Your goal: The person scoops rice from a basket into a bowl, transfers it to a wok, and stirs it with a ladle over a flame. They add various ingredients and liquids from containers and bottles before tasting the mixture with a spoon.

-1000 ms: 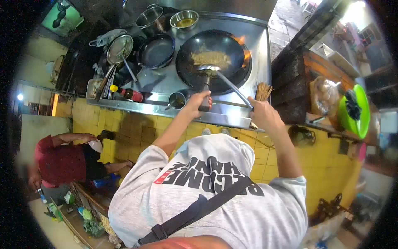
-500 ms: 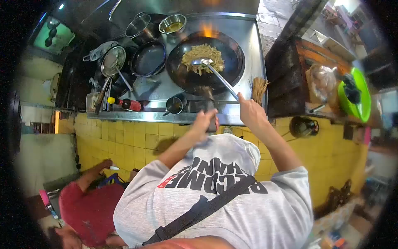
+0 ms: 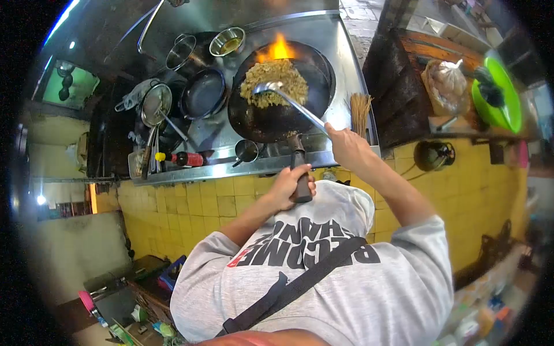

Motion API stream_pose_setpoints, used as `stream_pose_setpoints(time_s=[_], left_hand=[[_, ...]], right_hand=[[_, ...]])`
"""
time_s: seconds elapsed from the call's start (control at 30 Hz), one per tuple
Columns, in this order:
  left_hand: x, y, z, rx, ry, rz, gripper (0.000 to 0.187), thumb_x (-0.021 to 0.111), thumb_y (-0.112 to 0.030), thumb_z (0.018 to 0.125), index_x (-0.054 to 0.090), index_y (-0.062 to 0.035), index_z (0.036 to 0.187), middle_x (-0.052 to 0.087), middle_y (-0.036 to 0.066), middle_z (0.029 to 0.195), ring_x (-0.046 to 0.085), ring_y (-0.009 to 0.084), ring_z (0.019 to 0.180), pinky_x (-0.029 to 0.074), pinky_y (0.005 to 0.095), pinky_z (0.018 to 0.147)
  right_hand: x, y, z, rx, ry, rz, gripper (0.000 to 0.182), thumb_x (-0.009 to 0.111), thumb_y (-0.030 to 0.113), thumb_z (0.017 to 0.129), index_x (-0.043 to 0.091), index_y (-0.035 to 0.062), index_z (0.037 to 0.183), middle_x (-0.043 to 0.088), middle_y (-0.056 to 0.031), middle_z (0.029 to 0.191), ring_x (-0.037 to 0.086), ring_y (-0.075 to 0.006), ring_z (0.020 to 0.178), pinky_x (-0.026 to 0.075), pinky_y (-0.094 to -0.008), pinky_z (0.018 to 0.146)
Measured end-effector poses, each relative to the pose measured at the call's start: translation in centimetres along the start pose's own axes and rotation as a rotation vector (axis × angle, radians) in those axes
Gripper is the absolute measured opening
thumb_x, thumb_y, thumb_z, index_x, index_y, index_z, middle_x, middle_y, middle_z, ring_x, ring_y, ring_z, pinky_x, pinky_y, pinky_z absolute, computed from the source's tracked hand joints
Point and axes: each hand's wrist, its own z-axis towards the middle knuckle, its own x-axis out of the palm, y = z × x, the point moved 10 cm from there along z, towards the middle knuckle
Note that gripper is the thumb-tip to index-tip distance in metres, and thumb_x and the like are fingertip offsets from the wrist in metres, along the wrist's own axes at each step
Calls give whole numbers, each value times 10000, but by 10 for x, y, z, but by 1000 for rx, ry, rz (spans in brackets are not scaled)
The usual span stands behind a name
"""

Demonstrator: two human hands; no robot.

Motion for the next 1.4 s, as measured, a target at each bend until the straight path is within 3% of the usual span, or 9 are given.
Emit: stream_pose_setpoints(time_s=[0.2,0.27,0.4,0.6,0.67,0.83,1.1,1.27,1.4], left_hand=[[-48,-86,67,87,17,-155,207,602,-200,824,514,-51,711,524,51,586,521,155,505,461,289,508],[-51,-56,65,200,-16,165,204,601,-192,823,501,-31,746,510,64,591,517,172,514,465,312,518],[-9,12,0,-73,21,-18,179,588,-169,828,503,-30,755,512,80,581,527,202,519,466,360,503],[-46,-85,69,129,-29,-7,207,576,-222,839,487,-71,729,506,56,588,508,169,524,454,302,525],[-43,-73,64,279,59,178,213,574,-221,843,482,-68,727,503,64,584,509,181,533,454,311,524],[-22,-1,12,-38,-58,82,219,574,-225,837,479,-60,731,500,81,574,510,203,499,450,329,485],[-55,-57,66,259,-6,260,246,538,-242,865,454,-61,721,494,62,596,498,180,515,451,311,502],[-27,-2,18,-126,-36,-18,170,554,-174,852,452,-52,793,492,67,593,498,190,509,435,324,471],[-65,-78,79,152,-5,65,242,539,-258,874,478,-78,724,480,21,591,486,144,520,427,290,482]], right_hand=[[-14,18,-4,-51,144,-30,421,463,7,778,486,12,1199,624,-196,780,627,-331,722,504,-425,609],[-11,19,-2,-47,13,-92,398,454,32,805,485,2,1201,631,-181,782,634,-317,712,517,-411,611],[-7,17,-11,-3,47,-15,427,478,42,791,471,15,1217,620,-191,792,623,-331,718,503,-421,618],[-9,27,-19,-5,238,-27,489,492,50,788,426,28,1272,618,-191,831,632,-315,738,504,-411,614],[2,16,-9,92,108,-75,278,406,90,862,537,-9,1086,645,-166,774,650,-302,722,527,-391,579],[-6,14,-15,48,-5,41,267,416,86,850,533,-13,1068,638,-172,813,644,-329,719,529,-407,604],[12,16,-11,122,-6,38,244,386,161,894,561,10,973,646,-143,776,647,-306,676,518,-408,527],[11,21,-22,45,-29,55,279,360,172,918,564,1,1000,650,-136,741,650,-293,642,512,-409,495],[-6,20,-23,86,77,88,266,379,168,910,575,3,980,651,-139,761,652,-281,657,520,-411,514]])
